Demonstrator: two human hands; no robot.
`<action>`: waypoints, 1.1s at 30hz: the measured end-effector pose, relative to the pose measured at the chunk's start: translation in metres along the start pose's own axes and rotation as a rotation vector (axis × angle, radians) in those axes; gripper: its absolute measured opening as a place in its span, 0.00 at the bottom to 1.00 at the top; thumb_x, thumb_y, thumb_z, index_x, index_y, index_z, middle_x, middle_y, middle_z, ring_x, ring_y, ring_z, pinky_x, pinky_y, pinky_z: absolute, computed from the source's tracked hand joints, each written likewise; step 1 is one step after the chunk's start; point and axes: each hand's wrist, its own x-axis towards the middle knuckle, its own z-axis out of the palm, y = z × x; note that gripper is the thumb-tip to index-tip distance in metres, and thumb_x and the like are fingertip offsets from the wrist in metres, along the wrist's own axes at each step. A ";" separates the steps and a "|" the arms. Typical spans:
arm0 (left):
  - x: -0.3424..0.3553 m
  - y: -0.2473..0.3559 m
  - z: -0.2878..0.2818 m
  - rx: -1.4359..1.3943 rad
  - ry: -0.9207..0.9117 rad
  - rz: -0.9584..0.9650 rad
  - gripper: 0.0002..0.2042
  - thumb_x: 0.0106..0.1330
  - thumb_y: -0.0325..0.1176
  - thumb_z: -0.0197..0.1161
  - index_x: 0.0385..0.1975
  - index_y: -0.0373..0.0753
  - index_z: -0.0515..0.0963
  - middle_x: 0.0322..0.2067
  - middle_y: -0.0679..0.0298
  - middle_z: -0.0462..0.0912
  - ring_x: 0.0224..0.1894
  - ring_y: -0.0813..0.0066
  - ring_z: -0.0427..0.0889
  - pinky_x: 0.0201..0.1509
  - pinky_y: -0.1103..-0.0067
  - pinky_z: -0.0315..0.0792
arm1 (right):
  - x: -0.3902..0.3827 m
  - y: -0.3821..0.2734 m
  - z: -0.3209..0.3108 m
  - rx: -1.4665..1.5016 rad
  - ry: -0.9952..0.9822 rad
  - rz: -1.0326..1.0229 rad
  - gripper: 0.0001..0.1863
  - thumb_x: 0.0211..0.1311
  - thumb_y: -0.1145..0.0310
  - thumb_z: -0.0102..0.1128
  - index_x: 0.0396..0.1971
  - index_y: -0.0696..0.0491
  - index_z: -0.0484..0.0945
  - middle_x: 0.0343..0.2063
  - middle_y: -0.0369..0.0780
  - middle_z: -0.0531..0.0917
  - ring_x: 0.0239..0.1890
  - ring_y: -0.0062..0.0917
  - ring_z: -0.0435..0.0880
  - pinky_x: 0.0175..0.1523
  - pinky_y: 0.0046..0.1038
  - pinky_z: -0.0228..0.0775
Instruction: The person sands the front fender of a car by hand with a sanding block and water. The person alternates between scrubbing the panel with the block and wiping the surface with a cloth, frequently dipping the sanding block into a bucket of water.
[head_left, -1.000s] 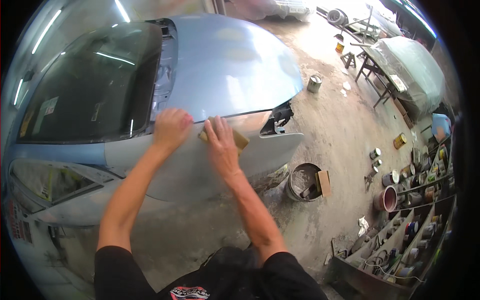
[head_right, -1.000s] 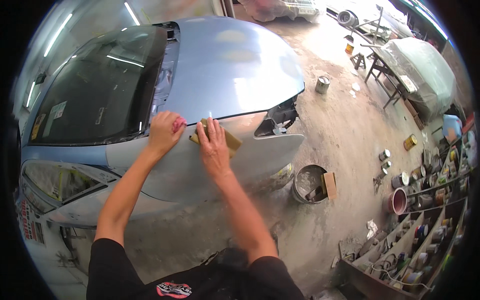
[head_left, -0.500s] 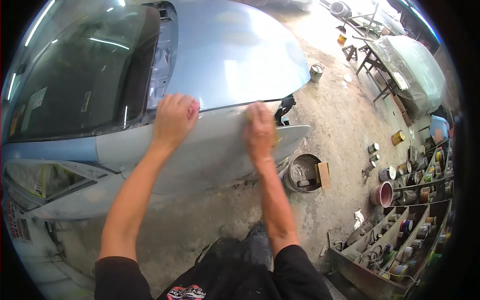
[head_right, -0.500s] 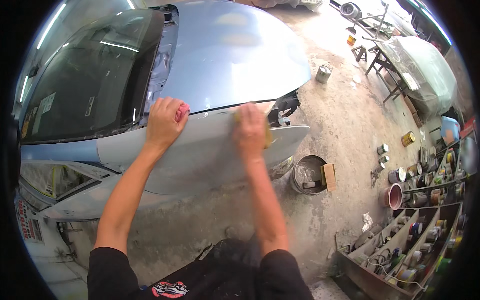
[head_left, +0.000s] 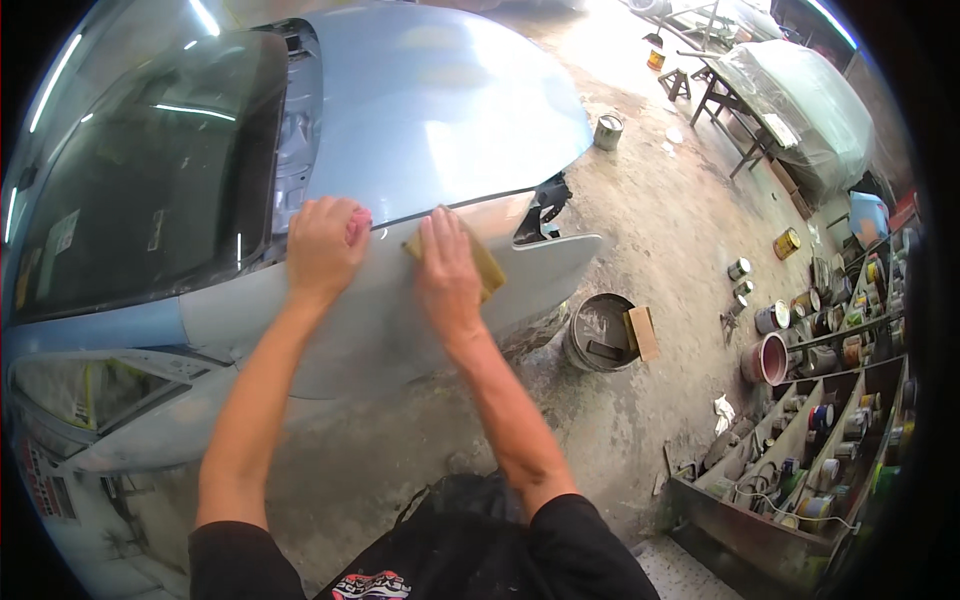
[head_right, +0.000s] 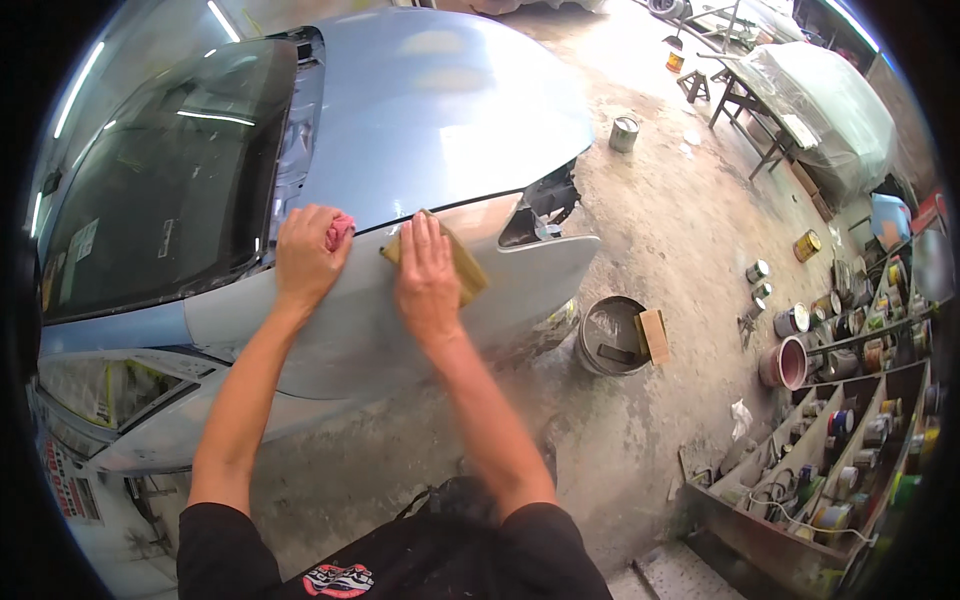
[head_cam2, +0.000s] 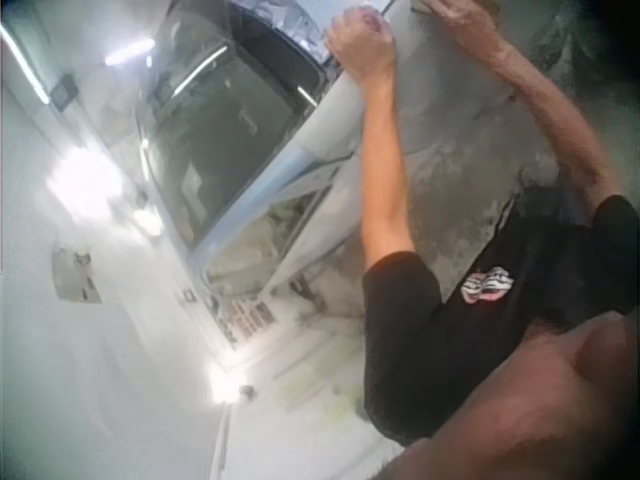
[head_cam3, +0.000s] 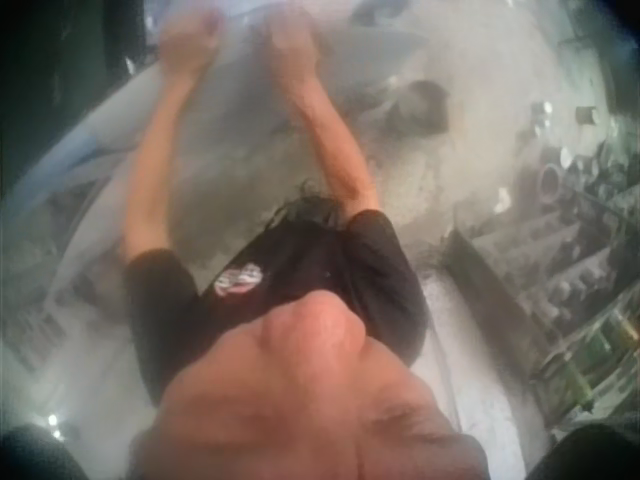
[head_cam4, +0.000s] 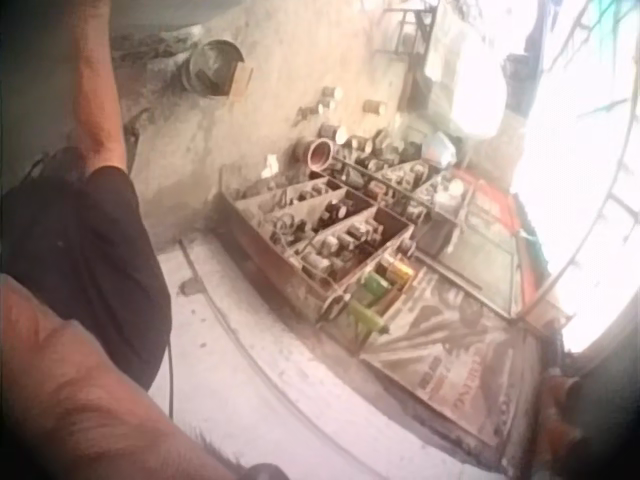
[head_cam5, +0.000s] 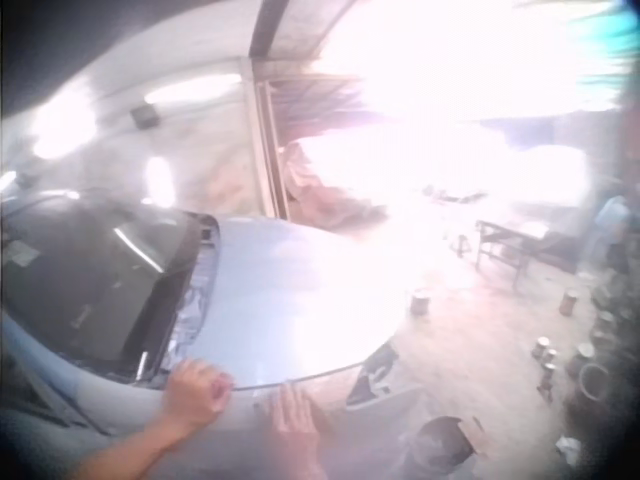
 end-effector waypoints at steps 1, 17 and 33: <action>-0.001 -0.001 -0.002 -0.004 -0.008 -0.007 0.09 0.62 0.34 0.74 0.38 0.42 0.82 0.36 0.62 0.81 0.42 0.57 0.79 0.48 0.62 0.72 | -0.003 0.005 -0.004 0.025 -0.036 -0.095 0.29 0.68 0.72 0.53 0.67 0.69 0.73 0.70 0.58 0.74 0.75 0.50 0.70 0.80 0.49 0.58; 0.014 0.019 0.001 0.041 -0.016 0.034 0.10 0.62 0.34 0.74 0.39 0.41 0.82 0.36 0.61 0.82 0.43 0.56 0.80 0.48 0.61 0.72 | 0.010 0.052 -0.009 -0.053 0.158 0.304 0.35 0.65 0.78 0.53 0.75 0.63 0.67 0.76 0.56 0.67 0.80 0.48 0.62 0.83 0.54 0.52; 0.006 -0.003 -0.002 0.089 -0.032 0.053 0.09 0.63 0.35 0.73 0.38 0.42 0.82 0.35 0.61 0.82 0.40 0.55 0.79 0.47 0.62 0.72 | -0.032 0.016 0.009 0.200 0.271 0.274 0.32 0.68 0.81 0.52 0.73 0.65 0.68 0.76 0.57 0.67 0.80 0.54 0.62 0.82 0.54 0.52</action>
